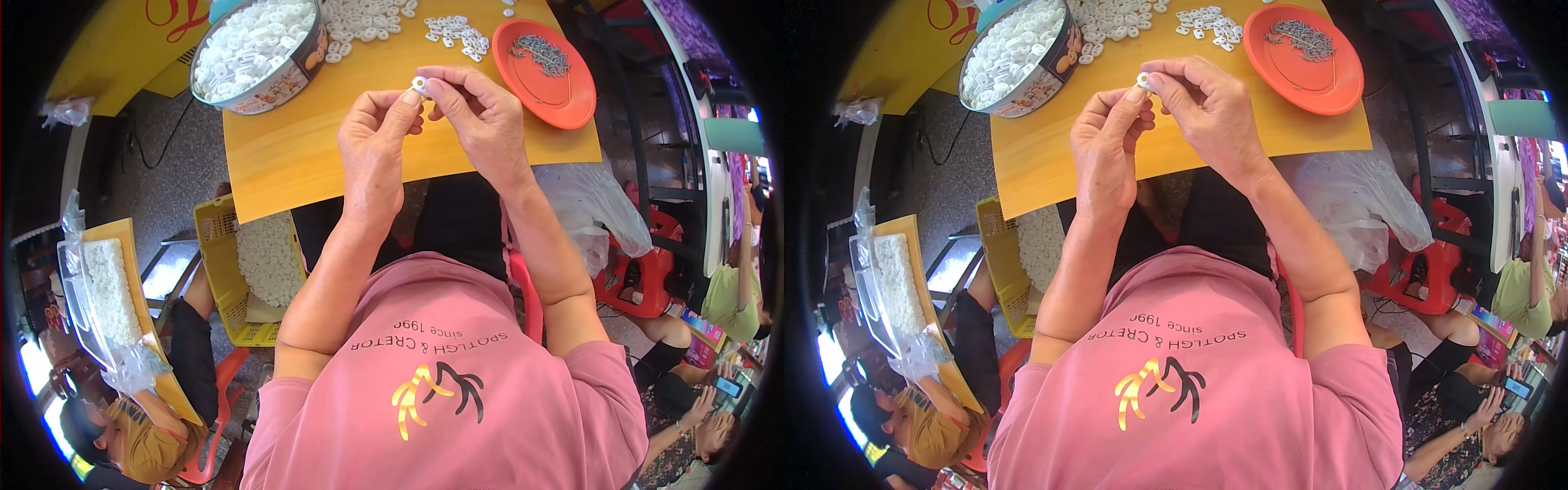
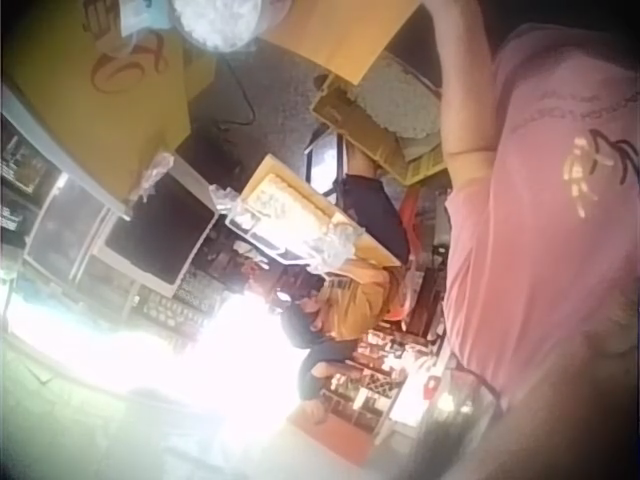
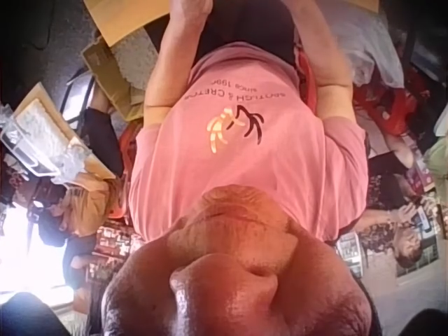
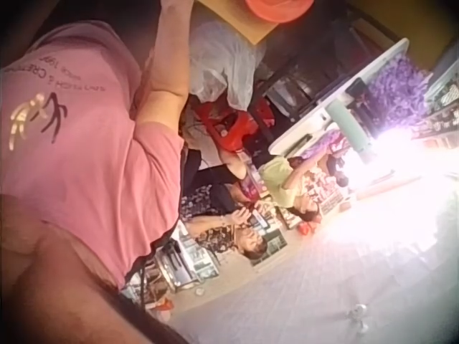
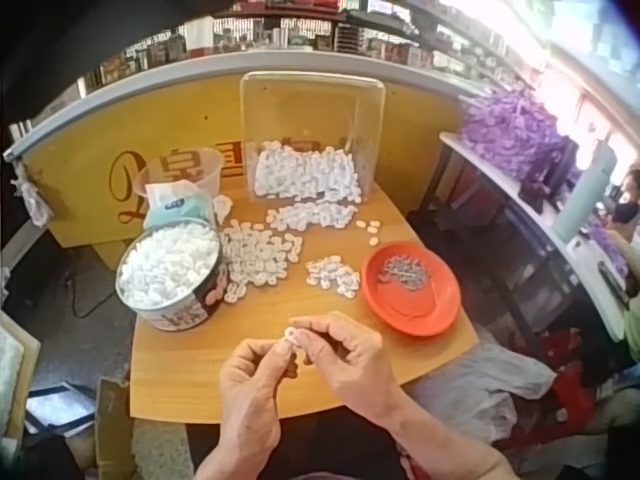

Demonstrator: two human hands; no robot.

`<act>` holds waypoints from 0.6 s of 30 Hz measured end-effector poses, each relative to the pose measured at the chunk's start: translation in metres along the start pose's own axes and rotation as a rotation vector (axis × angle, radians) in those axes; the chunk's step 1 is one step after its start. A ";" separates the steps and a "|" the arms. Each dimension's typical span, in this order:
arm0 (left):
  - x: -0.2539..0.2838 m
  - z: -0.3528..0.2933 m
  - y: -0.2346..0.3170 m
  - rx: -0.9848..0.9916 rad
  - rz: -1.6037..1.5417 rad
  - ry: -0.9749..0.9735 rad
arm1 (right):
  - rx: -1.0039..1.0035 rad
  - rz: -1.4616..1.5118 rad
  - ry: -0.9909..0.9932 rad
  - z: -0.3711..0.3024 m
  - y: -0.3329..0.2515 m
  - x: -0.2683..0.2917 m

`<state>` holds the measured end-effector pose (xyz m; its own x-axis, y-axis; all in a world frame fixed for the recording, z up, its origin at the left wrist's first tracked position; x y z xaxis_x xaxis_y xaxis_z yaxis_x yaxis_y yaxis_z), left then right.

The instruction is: Assembling small white plastic components with metal pins at a workbench.

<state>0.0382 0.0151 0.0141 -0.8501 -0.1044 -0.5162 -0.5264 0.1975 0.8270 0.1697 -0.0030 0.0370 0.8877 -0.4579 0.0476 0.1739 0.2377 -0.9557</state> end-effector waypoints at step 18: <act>0.013 0.002 -0.004 -0.044 0.040 -0.075 | -0.200 0.263 -0.042 -0.004 0.006 -0.004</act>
<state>0.0293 0.0148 0.0033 -0.8680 -0.0238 -0.4960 -0.4932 0.1572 0.8556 0.1652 -0.0029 0.0300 0.9087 -0.3665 -0.2001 -0.1466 0.1685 -0.9747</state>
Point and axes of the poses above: each hand's wrist, its own z-axis towards the middle knuckle, its own x-axis out of the back of the hand, y = z × x, the point moved 2 cm from there along z, towards the middle knuckle, and after that the axes turned 13 degrees about y, right-handed, at the moved point
